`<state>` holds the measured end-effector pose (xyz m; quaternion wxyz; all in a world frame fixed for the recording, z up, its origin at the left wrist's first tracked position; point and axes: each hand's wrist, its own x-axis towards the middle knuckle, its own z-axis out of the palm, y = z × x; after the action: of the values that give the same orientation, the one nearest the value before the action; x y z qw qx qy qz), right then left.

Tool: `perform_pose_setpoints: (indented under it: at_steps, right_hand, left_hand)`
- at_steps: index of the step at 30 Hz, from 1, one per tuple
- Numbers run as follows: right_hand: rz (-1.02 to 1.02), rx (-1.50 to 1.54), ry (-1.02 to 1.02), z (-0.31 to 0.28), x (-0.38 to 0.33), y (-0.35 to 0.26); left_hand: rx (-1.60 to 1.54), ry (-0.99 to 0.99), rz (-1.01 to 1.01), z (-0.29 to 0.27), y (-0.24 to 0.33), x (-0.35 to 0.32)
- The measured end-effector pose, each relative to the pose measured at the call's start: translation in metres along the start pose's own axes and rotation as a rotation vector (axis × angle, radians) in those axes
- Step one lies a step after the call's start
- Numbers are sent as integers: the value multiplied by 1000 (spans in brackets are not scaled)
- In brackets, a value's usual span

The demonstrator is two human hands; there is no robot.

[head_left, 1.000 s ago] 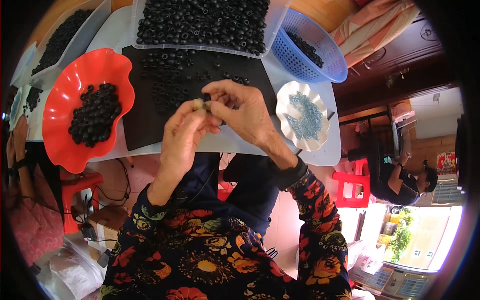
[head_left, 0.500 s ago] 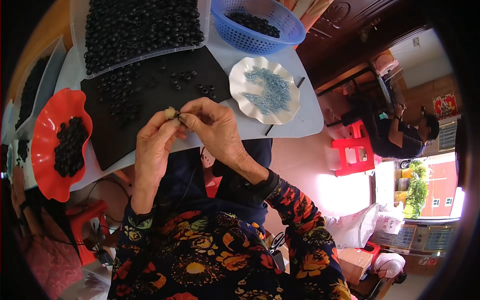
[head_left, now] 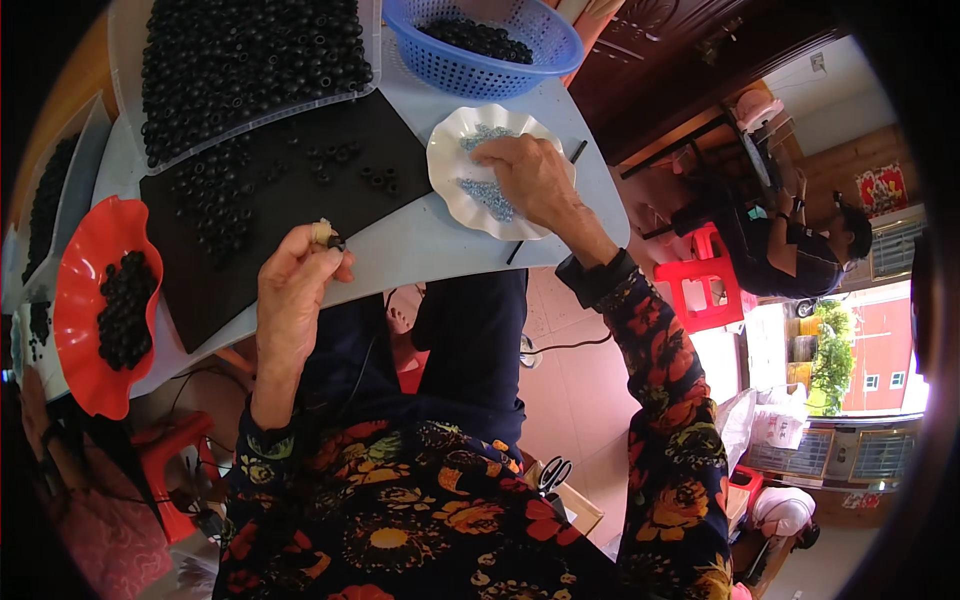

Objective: Inserting small blue decorative beads into circular black plastic components by hand.

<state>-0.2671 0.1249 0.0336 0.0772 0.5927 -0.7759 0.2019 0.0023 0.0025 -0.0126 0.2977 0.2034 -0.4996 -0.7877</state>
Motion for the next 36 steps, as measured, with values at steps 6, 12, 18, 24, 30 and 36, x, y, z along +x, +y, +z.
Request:
perform_pose_setpoints:
  at_steps: [6, 12, 18, 24, 30, 36]
  right_hand:
    - [319, 264, 171, -4, 3, 3]
    - [189, 241, 61, -4, -2, 2]
    - [194, 264, -59, -6, 6, -9]
    - [175, 99, -248, -14, 7, 6]
    - [312, 257, 19, -13, 6, 3]
    - [227, 216, -260, -17, 3, 5]
  left_hand:
    - [-16, 20, 4, -1, 0, -1]
    - [4, -27, 3, -4, -2, -1]
    - [29, -20, 2, -4, -2, -2]
    - [28, -19, -6, -2, 0, -2]
    - [27, -31, -2, -2, -1, -2]
    - [18, -12, 10, -3, -2, -1]
